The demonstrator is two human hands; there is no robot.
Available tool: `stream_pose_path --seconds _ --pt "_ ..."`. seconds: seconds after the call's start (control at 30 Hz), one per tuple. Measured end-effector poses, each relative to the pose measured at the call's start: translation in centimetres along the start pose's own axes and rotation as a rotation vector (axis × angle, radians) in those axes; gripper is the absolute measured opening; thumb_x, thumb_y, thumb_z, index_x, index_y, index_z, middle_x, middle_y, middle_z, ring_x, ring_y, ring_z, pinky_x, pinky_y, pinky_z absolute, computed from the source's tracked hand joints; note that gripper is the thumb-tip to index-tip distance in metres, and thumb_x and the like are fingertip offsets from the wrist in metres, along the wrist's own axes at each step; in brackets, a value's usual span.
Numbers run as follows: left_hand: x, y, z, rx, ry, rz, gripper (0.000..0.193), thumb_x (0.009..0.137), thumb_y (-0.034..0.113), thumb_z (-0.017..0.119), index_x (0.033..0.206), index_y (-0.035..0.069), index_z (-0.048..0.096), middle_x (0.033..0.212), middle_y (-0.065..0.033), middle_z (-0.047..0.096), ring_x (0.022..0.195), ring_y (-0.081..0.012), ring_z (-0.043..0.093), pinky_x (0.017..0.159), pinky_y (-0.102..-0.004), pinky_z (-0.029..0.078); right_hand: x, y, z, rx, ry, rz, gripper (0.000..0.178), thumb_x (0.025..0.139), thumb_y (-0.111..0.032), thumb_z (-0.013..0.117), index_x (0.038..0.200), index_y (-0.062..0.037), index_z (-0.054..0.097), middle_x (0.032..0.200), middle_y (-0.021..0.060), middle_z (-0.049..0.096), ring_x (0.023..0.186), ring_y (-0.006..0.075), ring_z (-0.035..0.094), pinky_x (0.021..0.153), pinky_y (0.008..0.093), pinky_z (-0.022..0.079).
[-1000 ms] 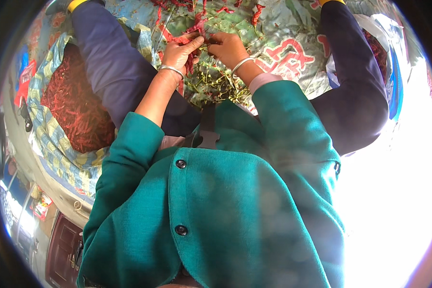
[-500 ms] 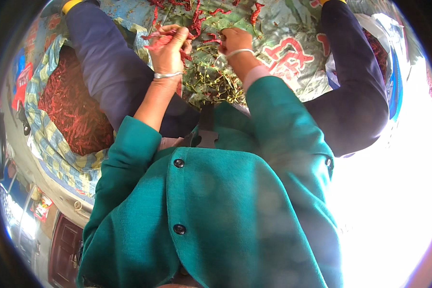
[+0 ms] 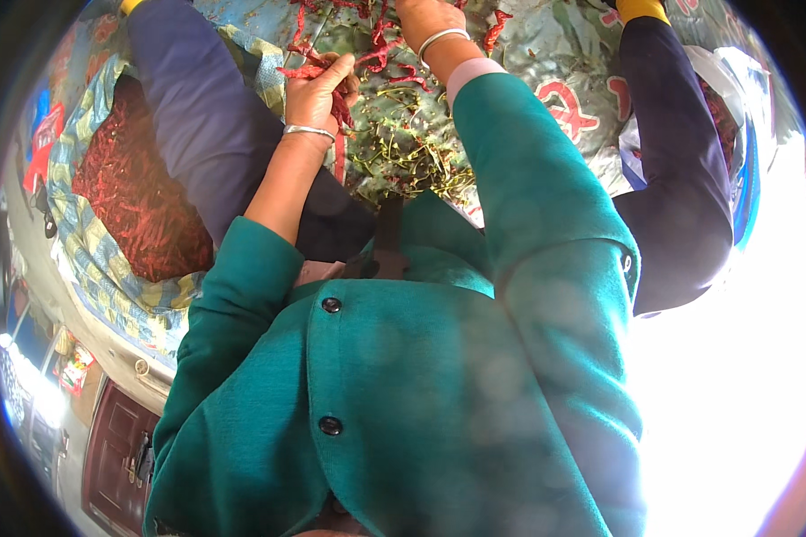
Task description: The person sits on a tarp and repeatedly picks up dried red chili peppers, removes the stems by hand, and drops the peppers into a pile while discarding the stems.
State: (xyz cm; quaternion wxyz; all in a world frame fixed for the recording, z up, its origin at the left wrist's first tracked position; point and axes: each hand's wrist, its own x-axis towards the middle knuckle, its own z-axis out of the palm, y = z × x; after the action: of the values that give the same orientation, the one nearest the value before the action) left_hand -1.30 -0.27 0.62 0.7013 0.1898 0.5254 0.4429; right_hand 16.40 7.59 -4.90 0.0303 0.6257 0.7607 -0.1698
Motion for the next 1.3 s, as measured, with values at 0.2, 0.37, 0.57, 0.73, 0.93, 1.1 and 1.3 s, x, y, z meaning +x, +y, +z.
stream_pose_path --seconds 0.2,0.37,0.57,0.73,0.93,1.1,1.3 --pt "-1.1 -0.5 0.4 0.088 -0.056 -0.028 0.016 0.076 0.007 0.069 0.089 0.002 0.061 0.069 -0.0028 0.058 0.053 -0.0109 0.054 0.042 -0.0222 0.039 -4.7 -0.4 -2.8 1.1 -0.067 0.279 0.028 0.078 -0.014 0.06 0.101 0.0014 0.06 0.077 0.0108 0.063 0.064 0.0161 0.06 0.056 0.0304 0.049" --pt "-2.1 -1.4 1.5 0.409 -0.146 -0.058 0.022 0.072 0.014 0.074 0.089 0.002 0.065 0.072 -0.0027 0.064 0.057 -0.0061 0.053 0.05 -0.0191 0.041 -10.2 -3.1 -3.0 1.833 -0.227 0.533 0.021 0.081 -0.011 0.063 0.1 -0.0013 0.059 0.081 0.0039 0.063 0.061 0.0099 0.056 0.048 0.024 0.042" --pt "-2.7 -1.1 0.6 0.476 -0.208 0.001 0.018 0.073 0.015 0.073 0.085 0.004 0.065 0.067 0.0 0.062 0.049 -0.0025 0.048 0.04 -0.017 0.033 -11.3 -3.7 -3.6 1.382 -0.143 0.418 0.014 0.08 -0.015 0.063 0.091 -0.0062 0.064 0.078 -0.0017 0.062 0.064 0.0077 0.054 0.054 0.0239 0.038" --pt "-2.4 -0.4 1.0 0.443 -0.265 -0.013 0.021 0.07 0.016 0.076 0.081 0.002 0.063 0.062 0.0009 0.059 0.049 -0.0018 0.047 0.04 -0.0165 0.032 -11.1 -4.3 -4.4 1.741 -0.259 0.598 0.012 0.079 -0.01 0.064 0.089 -0.0032 0.063 0.073 0.0001 0.06 0.061 0.0081 0.053 0.051 0.0227 0.039" --pt "-1.4 -0.4 -0.5 1.109 -0.262 0.297 0.013 0.072 0.007 0.072 0.079 0.002 0.062 0.064 0.0043 0.056 0.06 -0.0042 0.051 0.054 -0.0189 0.042 -10.3 -1.9 -2.2 0.775 0.067 0.116 0.019 0.075 -0.01 0.064 0.093 -0.0025 0.065 0.079 0.0078 0.066 0.066 0.0166 0.06 0.059 0.032 0.048" --pt "-0.1 1.0 -1.0 0.347 -0.248 -0.099 0.011 0.08 0.013 0.063 0.087 0.005 0.06 0.073 -0.0013 0.06 0.064 -0.0084 0.057 0.05 -0.0211 0.042 -10.0 2.7 -3.8 0.784 -0.357 -0.055 0.023 0.073 -0.013 0.062 0.094 -0.0064 0.066 0.085 0.0129 0.066 0.075 0.0228 0.063 0.072 0.0341 0.049" --pt "-0.2 1.5 -1.0 0.037 -0.153 -0.15 0.008 0.081 0.01 0.059 0.085 0.004 0.058 0.073 -0.0093 0.064 0.057 -0.0164 0.06 0.043 -0.0245 0.043 -6.2 0.3 -4.8 0.259 -0.074 0.035 0.027 0.078 -0.034 0.054 0.079 -0.0093 0.064 0.083 0.0139 0.064 0.078 0.0336 0.061 0.071 0.0431 0.049"
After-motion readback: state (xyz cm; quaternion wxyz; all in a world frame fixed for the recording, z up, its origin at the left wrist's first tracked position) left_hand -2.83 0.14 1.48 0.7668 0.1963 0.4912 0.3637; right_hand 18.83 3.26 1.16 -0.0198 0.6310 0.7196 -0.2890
